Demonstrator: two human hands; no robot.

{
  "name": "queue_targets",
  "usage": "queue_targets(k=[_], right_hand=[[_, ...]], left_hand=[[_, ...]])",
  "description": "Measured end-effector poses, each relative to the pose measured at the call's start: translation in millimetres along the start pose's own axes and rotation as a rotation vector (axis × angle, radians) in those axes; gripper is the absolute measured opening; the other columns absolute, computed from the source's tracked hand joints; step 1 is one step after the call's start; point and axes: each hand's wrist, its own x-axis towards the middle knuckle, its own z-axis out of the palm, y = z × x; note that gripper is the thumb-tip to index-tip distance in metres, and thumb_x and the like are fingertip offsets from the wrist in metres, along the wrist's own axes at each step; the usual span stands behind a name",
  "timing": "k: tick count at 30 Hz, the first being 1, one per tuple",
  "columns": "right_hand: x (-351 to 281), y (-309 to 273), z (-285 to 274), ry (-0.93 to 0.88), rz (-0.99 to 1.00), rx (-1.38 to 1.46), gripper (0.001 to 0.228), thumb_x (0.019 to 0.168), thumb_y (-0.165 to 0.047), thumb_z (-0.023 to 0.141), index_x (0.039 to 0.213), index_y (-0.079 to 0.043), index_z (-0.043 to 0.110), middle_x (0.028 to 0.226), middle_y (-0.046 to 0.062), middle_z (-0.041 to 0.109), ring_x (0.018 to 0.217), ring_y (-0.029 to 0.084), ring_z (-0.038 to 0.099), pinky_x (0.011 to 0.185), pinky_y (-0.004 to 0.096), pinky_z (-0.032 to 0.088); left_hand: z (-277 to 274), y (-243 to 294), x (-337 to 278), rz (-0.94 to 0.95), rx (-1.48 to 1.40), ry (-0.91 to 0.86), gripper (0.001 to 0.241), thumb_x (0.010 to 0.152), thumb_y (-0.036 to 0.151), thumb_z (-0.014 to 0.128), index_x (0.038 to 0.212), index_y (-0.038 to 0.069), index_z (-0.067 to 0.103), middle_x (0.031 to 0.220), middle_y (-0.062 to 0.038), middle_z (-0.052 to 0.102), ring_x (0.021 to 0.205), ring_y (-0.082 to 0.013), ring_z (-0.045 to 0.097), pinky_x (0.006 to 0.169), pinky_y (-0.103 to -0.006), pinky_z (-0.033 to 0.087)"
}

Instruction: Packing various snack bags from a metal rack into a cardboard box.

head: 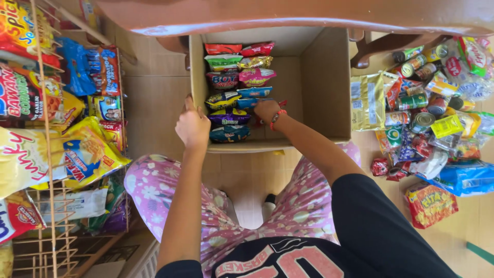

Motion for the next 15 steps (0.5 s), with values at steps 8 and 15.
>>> queue_targets(k=[8, 15], right_hand=[[-20, -14, -78, 0.021, -0.066, 0.311, 0.035, 0.090, -0.002, 0.060, 0.124, -0.009, 0.061, 0.118, 0.022, 0.063, 0.101, 0.041, 0.068, 0.079, 0.051, 0.058], [-2, 10, -9, -0.023, -0.095, 0.592, 0.013, 0.090, 0.005, 0.063, 0.099, -0.003, 0.068, 0.124, 0.022, 0.060, 0.109, 0.041, 0.065, 0.093, 0.047, 0.054]], left_hand=[[7, -4, 4, 0.065, -0.037, 0.068, 0.049, 0.094, 0.019, 0.064, 0.141, 0.015, 0.047, 0.098, -0.019, 0.075, 0.081, -0.0432, 0.073, 0.068, -0.0543, 0.058], [12, -8, 8, 0.123, -0.083, 0.096, 0.045, 0.093, 0.015, 0.063, 0.135, 0.011, 0.048, 0.101, -0.019, 0.074, 0.080, -0.0428, 0.073, 0.067, -0.0538, 0.058]])
